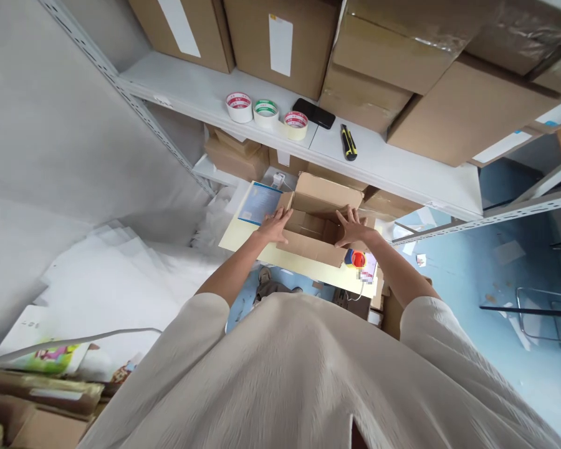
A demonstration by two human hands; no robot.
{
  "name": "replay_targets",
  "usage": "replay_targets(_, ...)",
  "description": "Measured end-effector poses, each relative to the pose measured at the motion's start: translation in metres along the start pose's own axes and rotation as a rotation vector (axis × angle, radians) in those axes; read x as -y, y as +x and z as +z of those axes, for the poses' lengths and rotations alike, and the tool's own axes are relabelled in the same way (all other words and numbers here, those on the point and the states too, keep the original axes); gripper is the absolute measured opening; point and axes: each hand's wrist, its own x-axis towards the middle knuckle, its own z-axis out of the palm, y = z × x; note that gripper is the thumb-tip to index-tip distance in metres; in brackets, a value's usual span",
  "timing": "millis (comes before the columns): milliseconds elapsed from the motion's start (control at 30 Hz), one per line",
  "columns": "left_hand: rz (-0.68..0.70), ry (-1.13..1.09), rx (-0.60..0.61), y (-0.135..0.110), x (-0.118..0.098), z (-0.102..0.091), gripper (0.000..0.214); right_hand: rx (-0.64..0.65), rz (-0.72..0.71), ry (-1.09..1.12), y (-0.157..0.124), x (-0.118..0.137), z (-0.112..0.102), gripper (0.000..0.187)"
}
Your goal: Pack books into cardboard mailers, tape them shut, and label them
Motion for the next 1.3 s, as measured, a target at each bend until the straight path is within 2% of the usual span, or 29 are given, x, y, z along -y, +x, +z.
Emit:
replay_targets(100,0.071,-0.073,-0.012,0.002,0.014,-0.002,0.156,0.064,0.000,-0.020,0.004,0.000,-0.005,0.187)
replay_targets(167,0.130,-0.153,-0.040,0.006,0.026,-0.004,0.146,0.095,-0.004,-0.025,0.005,-0.001,-0.007,0.189)
replay_targets(300,0.137,-0.408,-0.170,0.023,0.057,-0.014,0.093,0.106,0.004,-0.021,0.002,-0.002,-0.006,0.187)
replay_targets(400,-0.021,-0.549,-0.346,0.043,0.093,-0.023,0.064,0.095,0.014,-0.021,-0.002,-0.002,-0.003,0.184)
replay_targets(467,-0.217,-0.546,-0.441,0.056,0.123,-0.029,0.061,0.093,0.023,-0.027,-0.004,-0.001,-0.002,0.182)
replay_targets(533,-0.461,-0.492,-0.433,0.064,0.155,-0.034,0.069,0.096,0.037,-0.037,-0.006,0.001,-0.001,0.181)
replay_targets(600,-0.650,-0.459,-0.401,0.070,0.185,-0.036,0.078,0.098,0.051,-0.045,-0.007,0.002,-0.001,0.180)
replay_targets(700,-0.751,-0.414,-0.366,0.075,0.220,-0.036,0.083,0.095,0.066,-0.053,-0.008,0.003,-0.001,0.176)
replay_targets(800,-0.786,-0.410,-0.318,0.082,0.243,-0.035,0.086,0.098,0.085,-0.067,-0.008,0.003,0.000,0.174)
replay_targets(900,-0.810,-0.435,-0.266,0.090,0.255,-0.032,0.089,0.102,0.099,-0.081,-0.008,0.002,0.001,0.174)
replay_targets(1000,-0.777,-0.446,-0.219,0.095,0.255,-0.026,0.068,0.097,0.094,-0.084,-0.008,0.000,0.003,0.174)
replay_targets(1067,-0.693,-0.428,-0.207,0.097,0.250,-0.022,0.046,0.091,0.090,-0.082,-0.007,-0.001,0.005,0.175)
replay_targets(1133,-0.594,-0.398,-0.199,0.098,0.241,-0.018,0.034,0.089,0.089,-0.085,-0.007,-0.002,0.006,0.175)
replay_targets(1300,-0.503,-0.329,-0.205,0.101,0.224,-0.013,0.027,0.088,0.096,-0.100,-0.007,-0.001,0.006,0.174)
